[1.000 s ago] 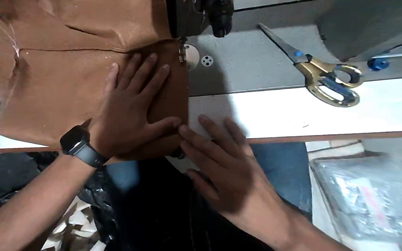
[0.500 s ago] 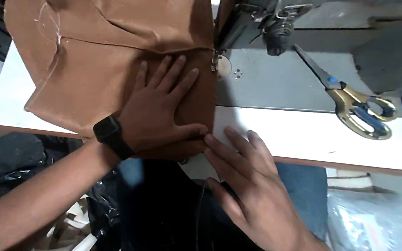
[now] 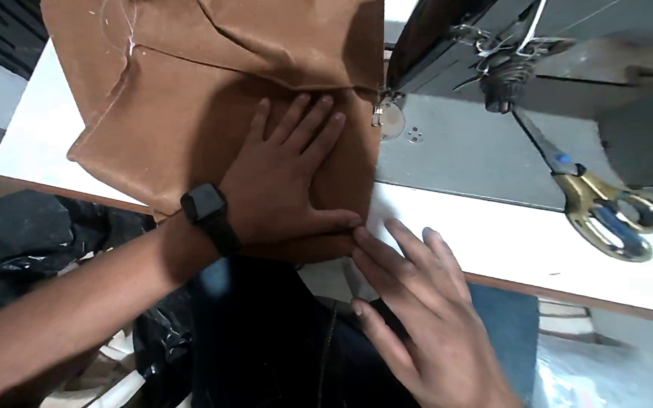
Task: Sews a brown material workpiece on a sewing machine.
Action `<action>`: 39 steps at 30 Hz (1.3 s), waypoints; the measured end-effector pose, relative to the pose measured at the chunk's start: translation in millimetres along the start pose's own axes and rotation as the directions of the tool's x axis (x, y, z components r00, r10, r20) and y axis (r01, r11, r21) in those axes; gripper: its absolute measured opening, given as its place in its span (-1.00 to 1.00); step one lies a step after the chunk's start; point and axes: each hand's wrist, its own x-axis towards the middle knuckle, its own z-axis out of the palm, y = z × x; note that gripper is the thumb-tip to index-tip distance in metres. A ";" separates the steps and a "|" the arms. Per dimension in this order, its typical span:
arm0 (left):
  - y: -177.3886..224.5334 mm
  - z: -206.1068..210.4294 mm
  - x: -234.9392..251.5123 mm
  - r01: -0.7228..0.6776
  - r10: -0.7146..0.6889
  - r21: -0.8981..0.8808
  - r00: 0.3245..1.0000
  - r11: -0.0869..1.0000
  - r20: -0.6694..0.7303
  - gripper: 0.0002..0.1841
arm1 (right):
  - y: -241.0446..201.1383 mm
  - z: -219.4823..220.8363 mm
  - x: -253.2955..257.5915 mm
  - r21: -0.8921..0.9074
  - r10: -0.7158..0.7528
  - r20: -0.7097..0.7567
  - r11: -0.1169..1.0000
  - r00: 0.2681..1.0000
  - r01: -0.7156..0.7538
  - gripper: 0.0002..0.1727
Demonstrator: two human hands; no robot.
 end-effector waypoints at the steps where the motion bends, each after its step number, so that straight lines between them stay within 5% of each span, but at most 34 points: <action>1: -0.1 -0.1 -0.2 -0.002 0.002 0.000 1.000 1.000 0.001 0.40 | 0.0 -0.1 0.0 -0.002 0.001 0.004 1.000 1.000 -0.001 -0.49; 39: 15.1 4.0 -2.8 0.048 -0.048 -0.007 0.999 0.999 -0.024 0.42 | 8.6 -12.5 -3.6 0.036 0.017 0.041 0.999 0.999 -0.018 -0.44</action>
